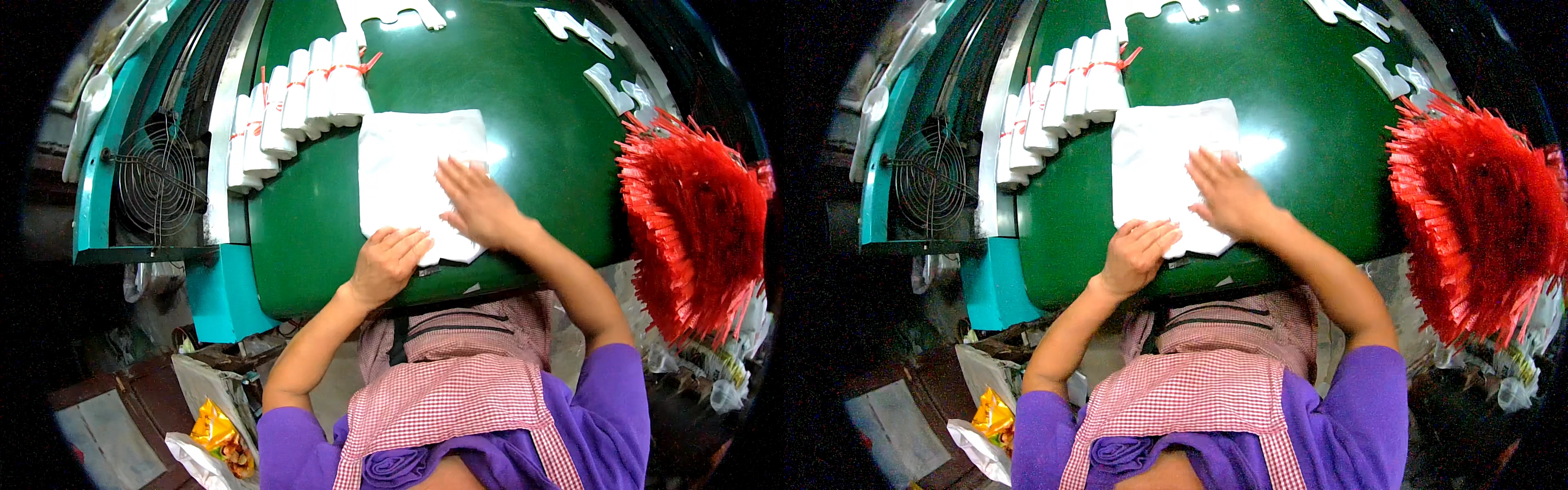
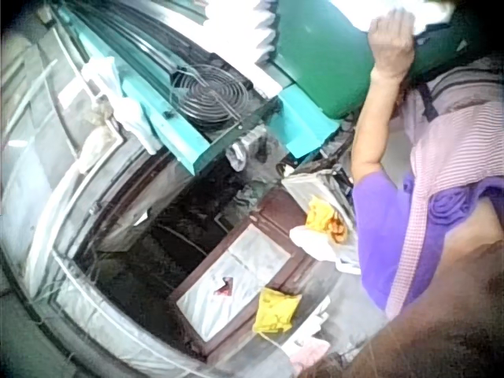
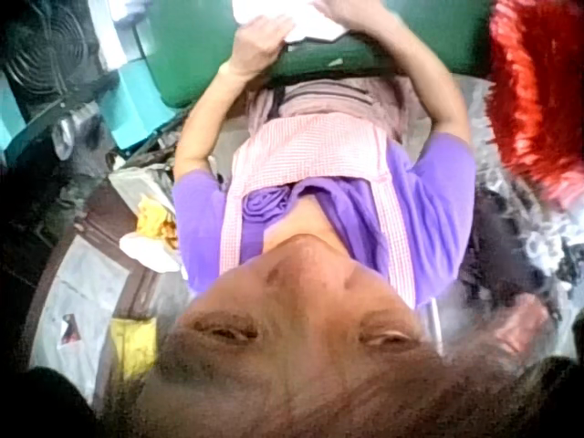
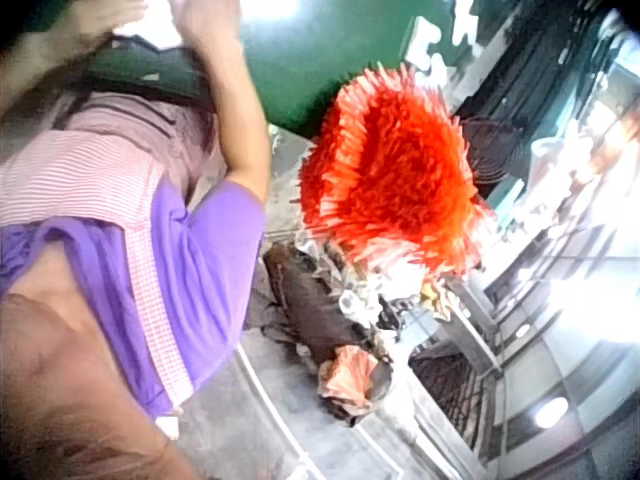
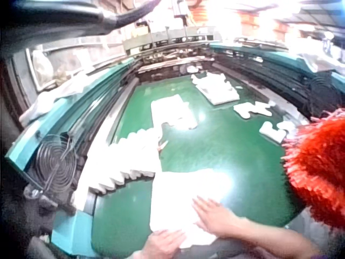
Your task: The person folds white plastic sheets on a green table, rolls them into cylinders, and secures them with red twist ties. The person repeats this process for multiple sheets, stacking the finished bundles on the table before placing them into a large white sack.
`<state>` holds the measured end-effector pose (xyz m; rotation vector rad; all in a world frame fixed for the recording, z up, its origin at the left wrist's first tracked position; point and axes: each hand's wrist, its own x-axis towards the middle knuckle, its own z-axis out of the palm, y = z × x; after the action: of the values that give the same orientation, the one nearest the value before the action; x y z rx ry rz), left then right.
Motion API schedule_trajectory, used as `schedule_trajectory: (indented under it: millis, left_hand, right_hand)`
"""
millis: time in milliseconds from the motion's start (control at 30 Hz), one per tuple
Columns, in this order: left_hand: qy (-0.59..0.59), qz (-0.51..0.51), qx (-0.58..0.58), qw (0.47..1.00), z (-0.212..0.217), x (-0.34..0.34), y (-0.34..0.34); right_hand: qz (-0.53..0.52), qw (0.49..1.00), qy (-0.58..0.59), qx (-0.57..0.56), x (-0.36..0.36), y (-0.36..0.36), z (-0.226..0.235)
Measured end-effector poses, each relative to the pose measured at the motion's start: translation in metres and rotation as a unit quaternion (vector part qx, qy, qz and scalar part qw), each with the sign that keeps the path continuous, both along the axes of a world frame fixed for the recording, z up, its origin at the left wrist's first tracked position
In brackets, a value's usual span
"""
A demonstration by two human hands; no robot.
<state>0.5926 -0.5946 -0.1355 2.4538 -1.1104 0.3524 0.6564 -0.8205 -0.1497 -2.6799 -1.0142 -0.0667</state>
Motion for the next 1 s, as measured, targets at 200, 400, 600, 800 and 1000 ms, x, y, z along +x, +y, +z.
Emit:
schedule_trajectory:
  millis: [200,400,600,800,1000]
  left_hand:
    - [0.239,0.130,-0.021,0.962,0.015,0.049,-0.008]
    - [0.011,0.150,-0.089,0.985,0.004,0.052,-0.007]
    - [-0.054,0.066,0.092,0.992,0.013,0.023,-0.006]
    - [0.061,0.077,0.158,0.983,0.014,0.057,-0.014]
    - [0.194,-0.069,0.017,0.978,0.015,0.032,0.026]
  right_hand:
    - [0.011,0.996,0.021,0.084,0.025,0.009,0.027]
    - [0.022,0.998,-0.002,0.056,-0.021,0.017,0.020]
    - [0.051,0.992,0.002,0.119,-0.027,0.012,0.016]
    - [-0.091,0.763,0.398,0.501,-0.093,0.005,0.025]
    - [-0.103,0.387,0.564,0.722,-0.028,-0.009,0.017]
